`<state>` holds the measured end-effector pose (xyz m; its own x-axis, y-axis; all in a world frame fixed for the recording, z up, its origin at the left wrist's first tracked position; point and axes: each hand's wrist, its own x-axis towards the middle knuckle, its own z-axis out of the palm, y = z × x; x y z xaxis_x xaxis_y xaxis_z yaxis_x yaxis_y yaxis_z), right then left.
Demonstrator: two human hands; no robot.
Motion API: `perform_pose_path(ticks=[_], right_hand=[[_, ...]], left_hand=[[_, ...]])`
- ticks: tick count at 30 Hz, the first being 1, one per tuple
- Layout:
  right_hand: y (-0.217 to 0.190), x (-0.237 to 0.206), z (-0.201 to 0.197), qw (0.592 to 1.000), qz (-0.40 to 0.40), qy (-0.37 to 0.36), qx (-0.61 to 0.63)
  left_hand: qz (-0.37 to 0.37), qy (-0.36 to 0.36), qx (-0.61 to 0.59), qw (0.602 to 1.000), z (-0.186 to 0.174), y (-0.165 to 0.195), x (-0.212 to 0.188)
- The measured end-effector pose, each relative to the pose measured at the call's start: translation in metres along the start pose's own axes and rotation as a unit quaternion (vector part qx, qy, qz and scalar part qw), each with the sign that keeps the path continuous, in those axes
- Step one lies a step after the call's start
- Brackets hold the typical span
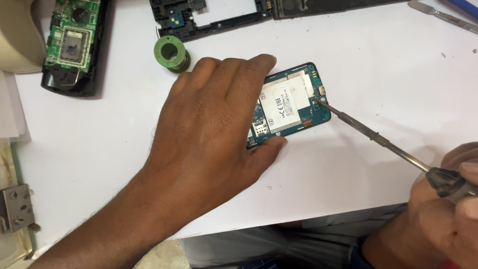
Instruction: The person disassembles a mobile phone on a white workbench. They use a small purple screwdriver to pry open the back cover and remove internal parts, then use a larger screwdriver to unscrew components from the exposed circuit board, setting the removed housing and parts aside on the bench.
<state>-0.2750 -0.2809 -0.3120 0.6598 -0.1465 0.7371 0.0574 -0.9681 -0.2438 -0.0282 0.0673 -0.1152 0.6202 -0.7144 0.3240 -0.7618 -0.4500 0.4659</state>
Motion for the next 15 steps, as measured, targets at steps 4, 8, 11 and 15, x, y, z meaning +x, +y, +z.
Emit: perform_pose_path(ticks=[4, 8, 11, 15], right_hand=[[0.014, -0.008, 0.007, 0.995, -0.045, 0.023, -0.082], [0.015, -0.009, 0.006, 0.999, -0.011, 0.026, 0.034], [0.007, -0.004, 0.004, 0.999, -0.009, 0.029, 0.042], [-0.002, 0.004, 0.005, 0.999, -0.014, 0.027, 0.034]], left_hand=[[0.000, -0.002, 0.000, 1.000, -0.001, 0.000, 0.001], [-0.007, -0.003, -0.006, 1.000, -0.002, 0.001, 0.000], [-0.008, -0.005, -0.001, 1.000, -0.001, 0.001, 0.000], [-0.007, -0.006, 0.001, 1.000, 0.000, 0.000, -0.002]])
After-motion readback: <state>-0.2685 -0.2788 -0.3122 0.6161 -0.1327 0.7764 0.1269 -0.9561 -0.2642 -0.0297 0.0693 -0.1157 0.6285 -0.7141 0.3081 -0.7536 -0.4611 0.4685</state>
